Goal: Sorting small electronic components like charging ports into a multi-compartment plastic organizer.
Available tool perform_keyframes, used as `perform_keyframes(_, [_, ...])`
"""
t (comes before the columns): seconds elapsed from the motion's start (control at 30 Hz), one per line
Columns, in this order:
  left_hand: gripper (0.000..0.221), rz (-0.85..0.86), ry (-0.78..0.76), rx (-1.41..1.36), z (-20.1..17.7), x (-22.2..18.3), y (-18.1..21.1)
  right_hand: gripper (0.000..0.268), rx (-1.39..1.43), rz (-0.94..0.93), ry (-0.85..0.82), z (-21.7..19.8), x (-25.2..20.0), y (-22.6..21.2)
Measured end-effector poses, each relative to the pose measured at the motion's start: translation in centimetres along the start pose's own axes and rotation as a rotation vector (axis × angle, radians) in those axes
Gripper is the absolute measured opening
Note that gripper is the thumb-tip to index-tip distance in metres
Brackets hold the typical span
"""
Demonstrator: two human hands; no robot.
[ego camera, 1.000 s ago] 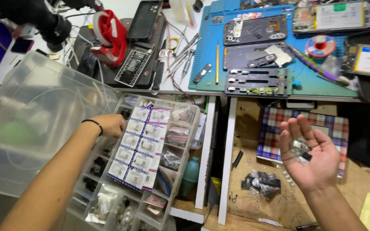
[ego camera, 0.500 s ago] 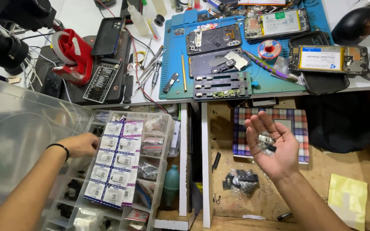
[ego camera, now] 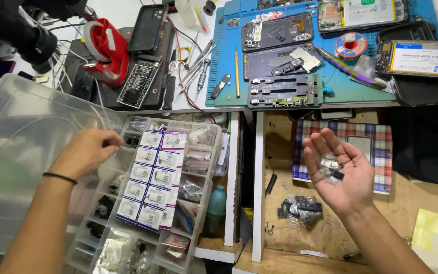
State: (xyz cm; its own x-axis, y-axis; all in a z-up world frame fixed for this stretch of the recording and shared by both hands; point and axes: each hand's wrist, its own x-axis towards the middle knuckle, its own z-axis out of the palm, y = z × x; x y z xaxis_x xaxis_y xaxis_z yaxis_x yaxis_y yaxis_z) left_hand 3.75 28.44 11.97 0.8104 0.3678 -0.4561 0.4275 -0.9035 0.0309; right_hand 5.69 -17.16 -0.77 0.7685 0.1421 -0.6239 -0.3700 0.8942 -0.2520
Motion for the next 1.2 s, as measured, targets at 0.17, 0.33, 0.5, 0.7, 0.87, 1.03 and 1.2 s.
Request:
perform_keyframes(0.17, [0.034,0.346,0.360,-0.556,4.2,-5.9,9.3,0.042,-0.001,0.035,0.021,1.9,-1.6,1.5])
perform_keyframes(0.33, [0.055,0.874,0.033,-1.074,13.9,-10.3,21.4,0.053,0.013,0.150,-0.012,2.4,-2.5,2.6])
perform_keyframes(0.5, [0.064,0.413,-0.441,-1.542,15.6,-9.8,25.1,0.059,-0.043,0.162,-0.066,3.0,-3.3,2.2])
perform_keyframes(0.7, [0.062,0.211,-0.432,-1.674,16.5,-8.9,25.4,0.060,-0.079,0.247,0.008,3.3,-3.5,2.2])
perform_keyframes(0.87, [0.054,0.303,-0.339,-1.650,17.4,-8.8,25.5,0.060,-0.083,0.271,0.098,5.2,-4.3,2.0])
perform_keyframes(1.03, [0.051,0.249,-0.281,-1.616,17.4,-8.7,25.9,0.061,-0.076,0.271,0.103,5.5,-4.3,1.9])
perform_keyframes(1.2, [0.048,0.272,-0.232,-1.580,17.7,-8.7,26.0,0.060,-0.055,0.289,0.070,4.7,-3.9,1.9])
